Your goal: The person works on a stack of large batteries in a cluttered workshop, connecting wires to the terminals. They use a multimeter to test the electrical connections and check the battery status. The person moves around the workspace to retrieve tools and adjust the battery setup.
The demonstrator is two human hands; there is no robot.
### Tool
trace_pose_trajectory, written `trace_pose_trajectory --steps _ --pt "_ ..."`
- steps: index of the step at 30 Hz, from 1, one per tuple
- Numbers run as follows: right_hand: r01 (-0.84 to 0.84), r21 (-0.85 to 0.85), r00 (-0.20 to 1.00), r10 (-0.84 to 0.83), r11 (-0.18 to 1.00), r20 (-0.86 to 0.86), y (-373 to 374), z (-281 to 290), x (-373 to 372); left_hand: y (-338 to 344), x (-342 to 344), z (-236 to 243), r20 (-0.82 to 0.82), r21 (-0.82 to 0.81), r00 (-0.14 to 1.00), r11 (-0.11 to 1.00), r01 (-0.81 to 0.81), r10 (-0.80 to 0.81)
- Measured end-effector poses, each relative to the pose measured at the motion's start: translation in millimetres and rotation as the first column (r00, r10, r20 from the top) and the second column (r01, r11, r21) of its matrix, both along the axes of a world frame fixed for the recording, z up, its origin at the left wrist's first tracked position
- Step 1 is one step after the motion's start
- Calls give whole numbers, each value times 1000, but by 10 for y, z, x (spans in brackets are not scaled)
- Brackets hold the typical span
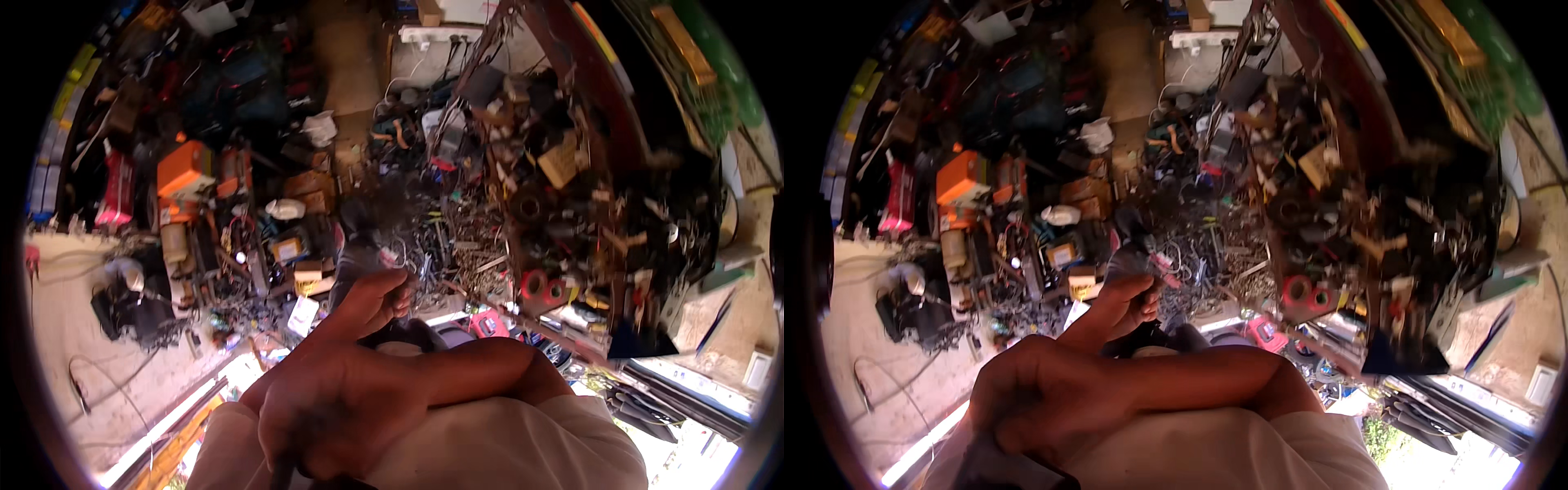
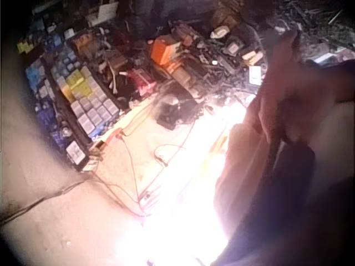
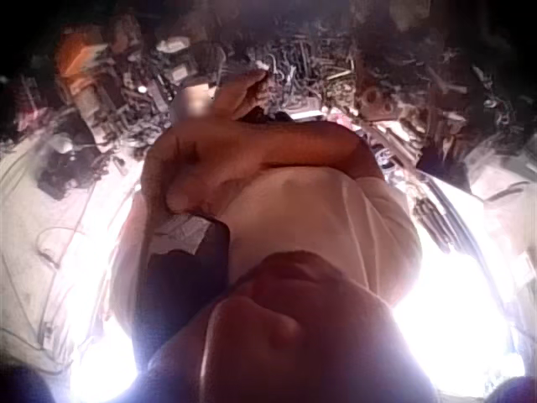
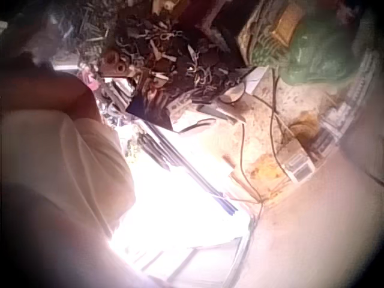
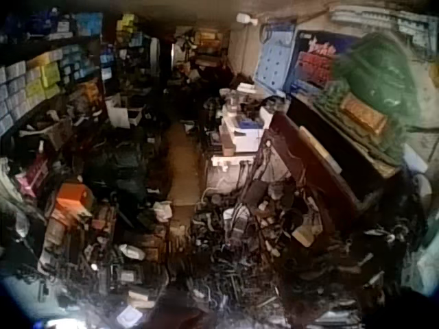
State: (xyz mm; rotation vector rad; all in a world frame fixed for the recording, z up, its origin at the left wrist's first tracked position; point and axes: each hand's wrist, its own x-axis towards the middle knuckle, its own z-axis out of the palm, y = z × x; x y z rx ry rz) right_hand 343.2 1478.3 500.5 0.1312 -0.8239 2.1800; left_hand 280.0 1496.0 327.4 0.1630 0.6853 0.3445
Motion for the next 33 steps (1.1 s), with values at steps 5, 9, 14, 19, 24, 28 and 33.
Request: trace_pose_trajectory --steps 5,9,14,19,24,28,33 --pt "-196 -85 980 194 977 -31 1367 -29 -61 1179 -20 -63 -36 -25 999 999 27 -28" --pt "-367 -29 928 368 930 53 2665 192 -93 2296 -293 148 -144 -31 989 999 -36 32" --pt "-395 -187 911 409 899 42 3900 438 124 3473 -459 634 -413 -39 897 981 -190 157" --pt "242 157 553 -269 957 789 5207 -263 276 4527 -401 702 -183 120 889 907 -403 420" --pt "132 574 244 -588 808 771 6427 -1037 525 5790 -391 485 -132 117 861 870 -479 491" --pt "155 588 386 -597 794 703 7661 -1476 745 7001 -160 188 -116 90 797 806 -586 592" --pt "156 647 356 -653 746 668 9194 -1652 999 8552 72 122 -244 125 795 831 -541 555"
